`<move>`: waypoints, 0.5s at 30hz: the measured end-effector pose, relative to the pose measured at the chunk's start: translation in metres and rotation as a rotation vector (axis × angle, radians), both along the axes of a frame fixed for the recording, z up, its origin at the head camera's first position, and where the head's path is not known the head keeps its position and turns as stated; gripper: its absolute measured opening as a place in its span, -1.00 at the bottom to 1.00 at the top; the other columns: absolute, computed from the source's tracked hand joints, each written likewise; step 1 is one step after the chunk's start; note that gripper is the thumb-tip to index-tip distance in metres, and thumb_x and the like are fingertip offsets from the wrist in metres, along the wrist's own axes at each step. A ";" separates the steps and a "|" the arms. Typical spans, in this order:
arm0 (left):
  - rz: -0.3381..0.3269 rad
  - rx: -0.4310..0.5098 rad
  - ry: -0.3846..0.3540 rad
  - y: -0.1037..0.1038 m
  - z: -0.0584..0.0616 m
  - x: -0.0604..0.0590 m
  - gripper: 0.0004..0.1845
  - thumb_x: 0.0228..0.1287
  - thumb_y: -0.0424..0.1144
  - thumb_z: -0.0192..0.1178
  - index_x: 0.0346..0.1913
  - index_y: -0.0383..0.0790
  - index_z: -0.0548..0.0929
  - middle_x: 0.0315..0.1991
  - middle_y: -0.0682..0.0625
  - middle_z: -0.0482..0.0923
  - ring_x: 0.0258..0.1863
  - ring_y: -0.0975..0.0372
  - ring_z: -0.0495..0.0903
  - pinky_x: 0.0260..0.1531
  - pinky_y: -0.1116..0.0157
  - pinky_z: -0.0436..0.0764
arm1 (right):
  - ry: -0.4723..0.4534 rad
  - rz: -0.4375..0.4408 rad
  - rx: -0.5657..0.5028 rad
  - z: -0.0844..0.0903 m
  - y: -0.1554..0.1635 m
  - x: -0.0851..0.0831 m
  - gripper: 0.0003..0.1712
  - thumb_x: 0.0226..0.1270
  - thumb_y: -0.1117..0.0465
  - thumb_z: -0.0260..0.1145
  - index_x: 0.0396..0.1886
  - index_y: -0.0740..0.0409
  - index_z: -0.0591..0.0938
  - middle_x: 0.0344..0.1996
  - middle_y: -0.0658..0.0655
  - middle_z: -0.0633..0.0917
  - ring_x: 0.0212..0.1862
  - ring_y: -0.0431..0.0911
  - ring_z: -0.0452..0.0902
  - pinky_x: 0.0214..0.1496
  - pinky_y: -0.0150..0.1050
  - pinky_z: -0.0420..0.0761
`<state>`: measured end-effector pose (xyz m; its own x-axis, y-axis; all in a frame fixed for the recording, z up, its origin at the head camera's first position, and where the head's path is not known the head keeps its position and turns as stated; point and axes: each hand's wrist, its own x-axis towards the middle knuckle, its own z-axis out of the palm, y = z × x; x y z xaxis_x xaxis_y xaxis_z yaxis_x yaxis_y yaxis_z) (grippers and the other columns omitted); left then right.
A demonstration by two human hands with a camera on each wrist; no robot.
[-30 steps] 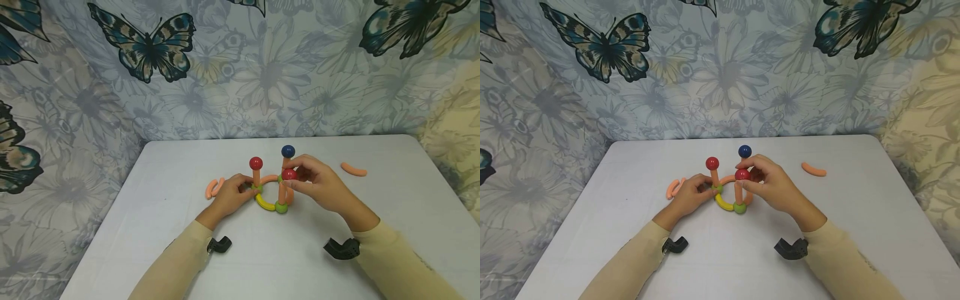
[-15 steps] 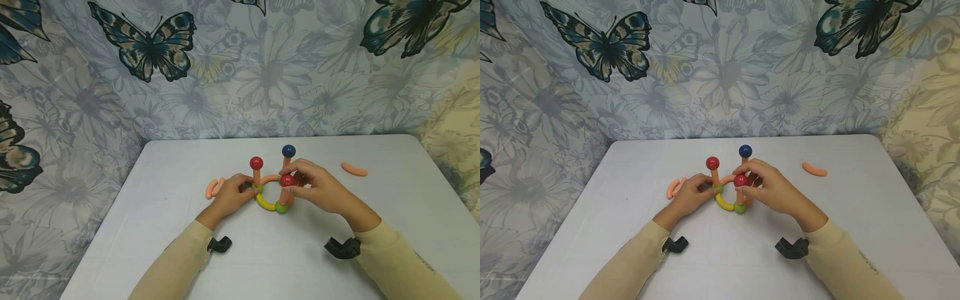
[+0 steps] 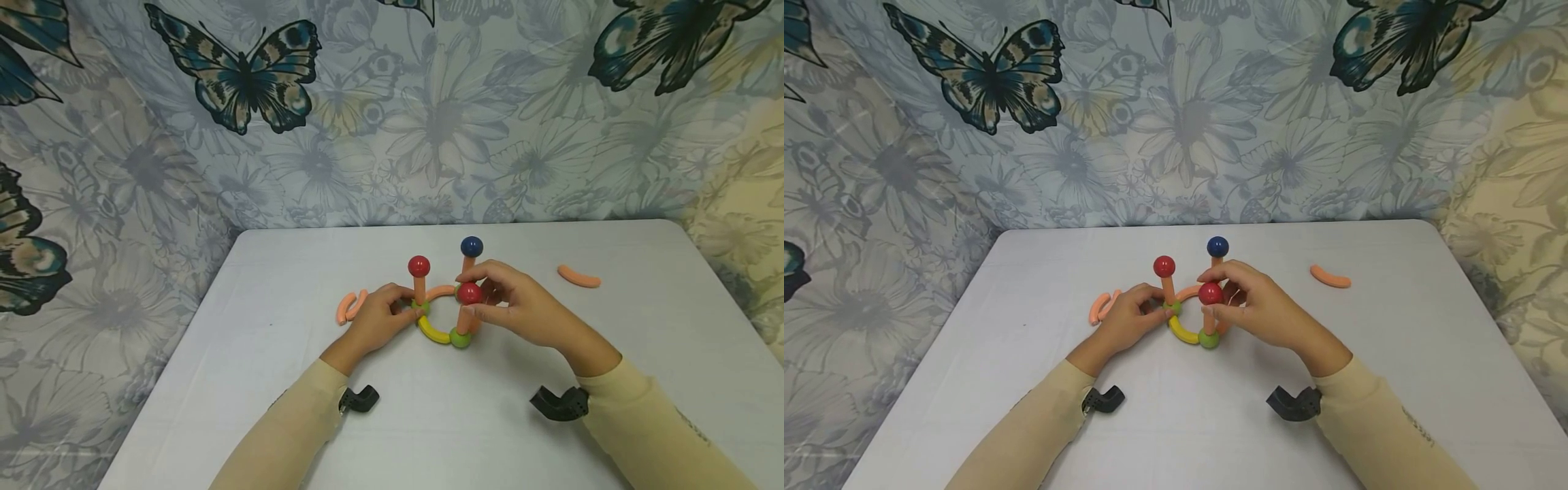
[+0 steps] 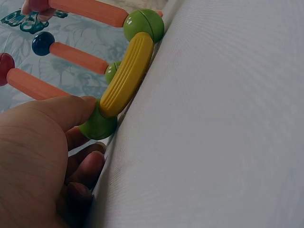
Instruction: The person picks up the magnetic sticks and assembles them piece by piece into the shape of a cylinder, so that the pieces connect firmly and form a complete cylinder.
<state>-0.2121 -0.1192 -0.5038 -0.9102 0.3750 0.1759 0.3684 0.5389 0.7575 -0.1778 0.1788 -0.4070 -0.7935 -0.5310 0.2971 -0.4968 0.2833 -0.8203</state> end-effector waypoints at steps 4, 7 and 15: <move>0.004 -0.004 -0.003 0.000 0.001 0.001 -0.67 0.46 -0.10 0.50 0.18 -0.13 0.80 -0.09 0.09 0.67 -0.30 0.26 0.54 -0.27 0.29 0.57 | -0.018 0.000 0.001 -0.001 0.001 -0.001 -0.49 0.41 0.50 0.48 0.30 0.18 0.65 0.12 0.06 0.69 -0.03 0.03 0.64 -0.04 -0.23 0.68; 0.008 -0.006 -0.006 0.001 0.002 0.001 -0.66 0.46 -0.11 0.50 0.18 -0.13 0.80 -0.10 0.09 0.66 -0.29 0.26 0.54 -0.27 0.29 0.56 | -0.017 0.006 -0.001 -0.002 0.002 -0.002 -0.49 0.41 0.50 0.48 0.30 0.19 0.64 0.13 0.06 0.69 -0.03 0.03 0.64 -0.03 -0.23 0.68; 0.000 -0.006 -0.001 0.001 0.003 0.001 -0.66 0.46 -0.11 0.50 0.18 -0.14 0.80 -0.08 0.09 0.67 -0.29 0.26 0.54 -0.27 0.29 0.57 | -0.018 0.002 0.004 -0.002 0.003 -0.002 -0.47 0.40 0.50 0.49 0.31 0.19 0.64 0.13 0.06 0.69 -0.04 0.03 0.64 -0.04 -0.24 0.67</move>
<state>-0.2115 -0.1185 -0.5012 -0.9106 0.3756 0.1722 0.3670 0.5438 0.7547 -0.1801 0.1819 -0.4093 -0.7974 -0.5341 0.2810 -0.4827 0.2851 -0.8281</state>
